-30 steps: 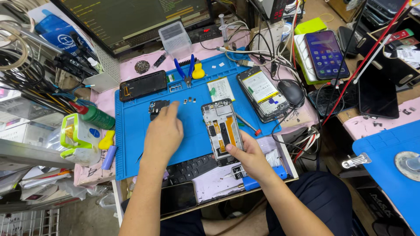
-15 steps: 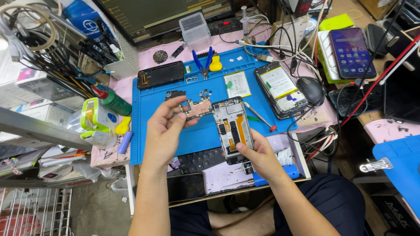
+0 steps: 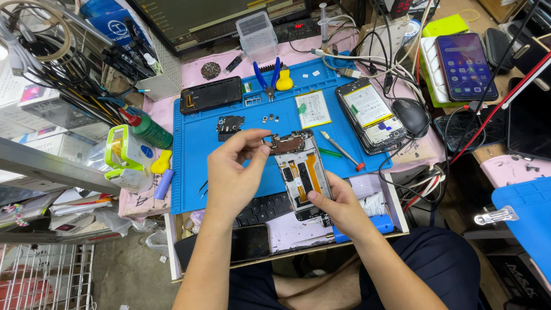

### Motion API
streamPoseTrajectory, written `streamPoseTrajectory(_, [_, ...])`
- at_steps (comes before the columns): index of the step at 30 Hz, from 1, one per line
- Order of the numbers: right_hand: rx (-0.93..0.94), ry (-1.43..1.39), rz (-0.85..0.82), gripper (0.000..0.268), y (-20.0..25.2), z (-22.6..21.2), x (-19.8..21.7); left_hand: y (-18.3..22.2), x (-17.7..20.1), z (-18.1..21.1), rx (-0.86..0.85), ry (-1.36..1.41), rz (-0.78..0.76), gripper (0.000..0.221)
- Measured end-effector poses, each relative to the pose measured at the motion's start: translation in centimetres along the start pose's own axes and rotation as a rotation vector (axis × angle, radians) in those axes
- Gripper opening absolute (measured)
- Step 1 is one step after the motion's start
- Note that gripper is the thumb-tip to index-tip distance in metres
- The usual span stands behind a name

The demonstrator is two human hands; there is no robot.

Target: The person assembles a mobile phone by attaching the battery and internal components, fitting the screen, and testing the device power.

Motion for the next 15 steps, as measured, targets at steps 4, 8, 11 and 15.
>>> streamPoseTrajectory(4, [0.005, 0.064, -0.013, 0.045, 0.1, -0.2, 0.1, 0.6, -0.1, 1.6, -0.06, -0.135, 0.048, 0.025])
streamPoseTrajectory(8, [0.028, 0.086, -0.032, 0.043, 0.1, -0.2, 0.1, 0.7, -0.4, 2.0, -0.088, -0.15, 0.067, 0.027])
streamPoseTrajectory(11, [0.042, 0.105, -0.046, 0.044, 0.2, -0.3, -0.2, 0.6, -0.5, 1.7, -0.071, -0.16, 0.065, 0.028])
streamPoseTrajectory(15, [0.043, 0.089, -0.06, 0.048, 0.2, -0.4, -0.5, 0.5, -0.6, 1.8, -0.091, -0.191, 0.048, 0.028])
Point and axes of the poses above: each hand's wrist, its own y-axis away from the middle knuckle, its own x-axis out of the back of the hand, z = x × y, the point moved 9 cm from there along -y, towards the middle knuckle, and after that the axes turned 8 degrees about x, right-handed, at the moved point
